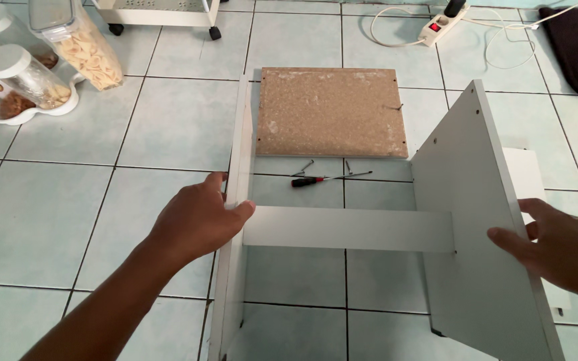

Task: The person assembles a white flat-pack furniture unit on a tiled floor. They use a screwdriver to attach side panels to a base, then insert a horizontal support beam and a back panel.

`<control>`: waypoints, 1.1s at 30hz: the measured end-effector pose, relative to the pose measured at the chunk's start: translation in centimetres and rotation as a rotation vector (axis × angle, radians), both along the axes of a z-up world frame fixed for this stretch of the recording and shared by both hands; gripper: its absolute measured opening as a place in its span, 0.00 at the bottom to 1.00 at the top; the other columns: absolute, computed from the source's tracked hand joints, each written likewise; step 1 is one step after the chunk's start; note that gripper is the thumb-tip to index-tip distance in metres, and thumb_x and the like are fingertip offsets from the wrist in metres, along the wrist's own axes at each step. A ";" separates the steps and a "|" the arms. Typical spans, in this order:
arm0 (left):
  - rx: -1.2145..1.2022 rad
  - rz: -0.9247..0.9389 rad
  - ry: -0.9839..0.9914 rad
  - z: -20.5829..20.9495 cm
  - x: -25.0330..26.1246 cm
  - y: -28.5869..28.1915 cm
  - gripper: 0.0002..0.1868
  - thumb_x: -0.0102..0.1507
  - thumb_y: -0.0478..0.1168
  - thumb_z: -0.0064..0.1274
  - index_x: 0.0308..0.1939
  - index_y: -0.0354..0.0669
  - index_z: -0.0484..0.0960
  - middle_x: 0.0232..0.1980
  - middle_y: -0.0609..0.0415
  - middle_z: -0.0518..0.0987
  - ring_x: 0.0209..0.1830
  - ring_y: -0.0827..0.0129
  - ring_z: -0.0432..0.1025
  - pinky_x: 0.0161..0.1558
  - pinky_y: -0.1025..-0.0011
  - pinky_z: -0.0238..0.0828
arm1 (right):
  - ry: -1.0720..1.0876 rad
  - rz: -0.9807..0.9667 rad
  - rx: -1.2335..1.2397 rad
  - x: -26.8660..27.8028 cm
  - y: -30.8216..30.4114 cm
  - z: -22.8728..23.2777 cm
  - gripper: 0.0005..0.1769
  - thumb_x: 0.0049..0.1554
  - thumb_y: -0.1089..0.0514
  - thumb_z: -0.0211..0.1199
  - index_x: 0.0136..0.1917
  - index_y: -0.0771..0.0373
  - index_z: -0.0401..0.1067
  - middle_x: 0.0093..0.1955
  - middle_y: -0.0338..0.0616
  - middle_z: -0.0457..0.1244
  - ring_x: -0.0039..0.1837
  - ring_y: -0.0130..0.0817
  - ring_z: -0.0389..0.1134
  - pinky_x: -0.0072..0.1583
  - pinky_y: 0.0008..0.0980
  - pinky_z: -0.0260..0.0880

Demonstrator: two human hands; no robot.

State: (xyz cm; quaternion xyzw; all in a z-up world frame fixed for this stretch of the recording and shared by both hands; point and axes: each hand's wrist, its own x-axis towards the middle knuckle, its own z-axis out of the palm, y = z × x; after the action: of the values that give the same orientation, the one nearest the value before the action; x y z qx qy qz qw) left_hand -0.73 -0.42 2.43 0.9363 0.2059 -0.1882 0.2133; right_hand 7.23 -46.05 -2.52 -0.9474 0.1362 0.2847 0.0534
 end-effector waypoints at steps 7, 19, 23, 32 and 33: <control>-0.018 0.014 -0.002 0.3 -0.2 0.1 0.50 0.60 0.57 0.53 0.79 0.38 0.51 0.61 0.37 0.79 0.62 0.52 0.77 0.62 0.59 0.74 | -0.312 0.164 -0.026 -0.2 -1.8 -0.3 0.46 0.61 0.40 0.60 0.81 0.70 0.51 0.66 0.63 0.67 0.59 0.52 0.77 0.54 0.51 0.82; -0.060 0.010 -0.113 0.0 -0.5 0.3 0.53 0.61 0.55 0.57 0.80 0.35 0.47 0.58 0.32 0.81 0.62 0.49 0.75 0.63 0.59 0.72 | -0.473 0.186 0.035 0.6 -4.7 -0.3 0.47 0.61 0.41 0.63 0.80 0.73 0.53 0.67 0.70 0.65 0.62 0.58 0.73 0.56 0.55 0.79; 0.049 -0.143 -0.612 0.7 -0.7 -0.6 0.47 0.57 0.50 0.63 0.72 0.32 0.58 0.68 0.31 0.69 0.67 0.42 0.64 0.62 0.54 0.63 | -0.601 0.048 0.070 0.8 -7.4 0.2 0.43 0.64 0.44 0.61 0.81 0.72 0.53 0.66 0.71 0.65 0.61 0.62 0.72 0.55 0.58 0.77; -0.195 -0.684 -0.911 3.8 -0.2 -9.5 0.28 0.60 0.42 0.60 0.62 0.36 0.75 0.65 0.39 0.77 0.66 0.51 0.72 0.64 0.58 0.69 | -0.206 -0.384 0.111 -2.8 -23.1 -13.7 0.39 0.61 0.39 0.61 0.77 0.63 0.63 0.61 0.60 0.71 0.53 0.52 0.76 0.63 0.52 0.74; -0.242 -0.784 -0.804 4.0 -0.1 -10.6 0.27 0.61 0.43 0.59 0.64 0.39 0.75 0.64 0.42 0.79 0.64 0.53 0.74 0.62 0.60 0.71 | -0.185 -0.316 0.029 -3.3 -24.8 -16.6 0.40 0.60 0.37 0.61 0.76 0.63 0.64 0.65 0.57 0.69 0.55 0.52 0.77 0.67 0.52 0.69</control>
State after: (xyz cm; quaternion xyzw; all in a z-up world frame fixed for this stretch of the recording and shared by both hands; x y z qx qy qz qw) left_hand -0.84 -11.00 6.40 0.9095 -0.2770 0.0954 0.2949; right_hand 3.98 -70.90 -19.13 -0.9355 0.2737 0.1865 0.1232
